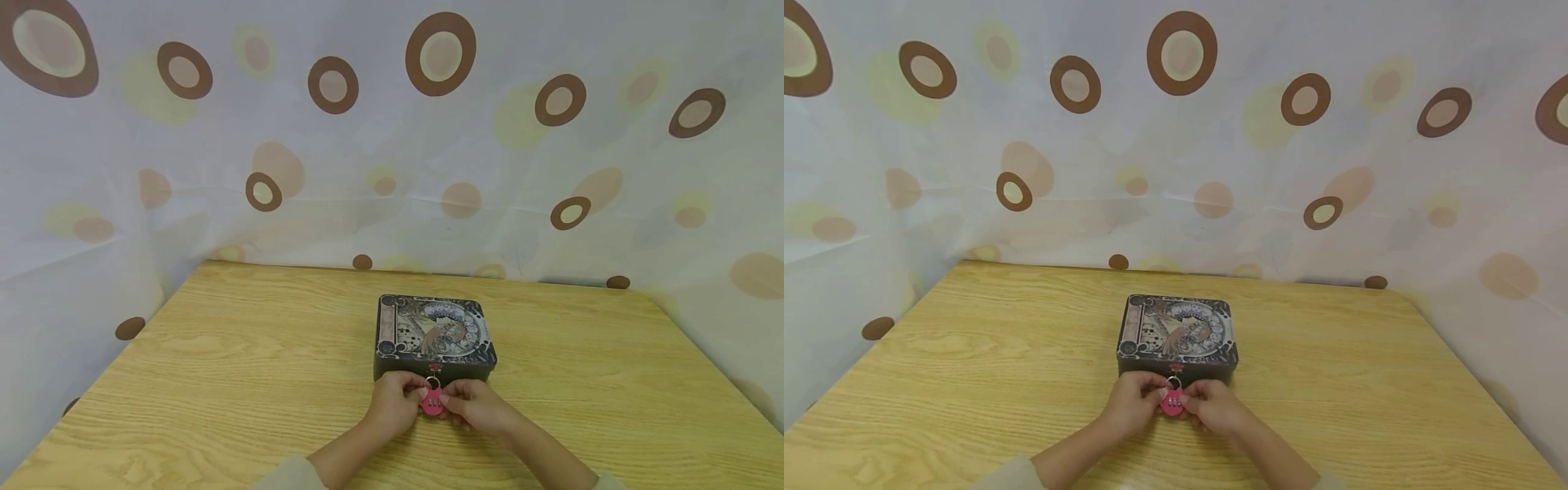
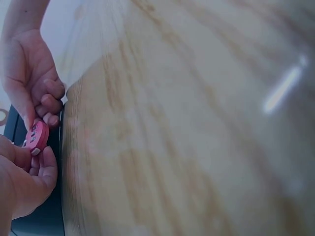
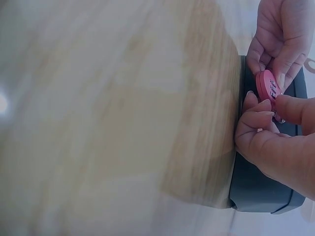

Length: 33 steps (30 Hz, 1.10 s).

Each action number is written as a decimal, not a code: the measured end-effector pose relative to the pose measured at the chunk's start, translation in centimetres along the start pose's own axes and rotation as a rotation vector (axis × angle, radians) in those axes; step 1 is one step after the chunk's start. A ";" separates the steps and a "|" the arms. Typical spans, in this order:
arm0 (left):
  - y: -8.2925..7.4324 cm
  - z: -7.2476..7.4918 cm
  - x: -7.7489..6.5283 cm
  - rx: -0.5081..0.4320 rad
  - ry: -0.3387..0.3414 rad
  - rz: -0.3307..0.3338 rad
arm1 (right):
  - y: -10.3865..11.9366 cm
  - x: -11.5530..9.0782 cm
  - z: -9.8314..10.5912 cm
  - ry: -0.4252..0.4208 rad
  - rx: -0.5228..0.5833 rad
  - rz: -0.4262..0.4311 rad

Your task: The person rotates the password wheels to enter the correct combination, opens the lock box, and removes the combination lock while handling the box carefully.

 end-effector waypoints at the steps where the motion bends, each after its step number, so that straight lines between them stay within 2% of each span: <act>1: 0.0 0.0 0.0 0.002 -0.001 0.000 | 0.0 0.0 0.0 -0.001 0.001 0.001; 8: 0.1 0.0 0.0 0.011 -0.008 -0.002 | 0.1 0.1 -0.1 -0.001 0.015 0.011; 16: 0.1 0.1 0.0 0.015 -0.017 -0.009 | 0.5 0.1 0.0 -0.009 -0.024 0.027; 25: 0.2 0.0 0.0 0.000 -0.010 0.011 | 0.3 0.0 0.0 -0.013 -0.055 -0.009; 33: 0.1 0.0 0.0 0.003 -0.010 -0.007 | 0.2 0.0 0.1 -0.003 -0.016 -0.021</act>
Point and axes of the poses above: each hand's wrist, its own x-axis towards the middle knuckle, its own z-axis out of the back of the hand, y = z × x, the point moved 10 cm from there along x, towards the middle knuckle, and after that the axes turned 15 degrees about -x, right-handed, at the moved point
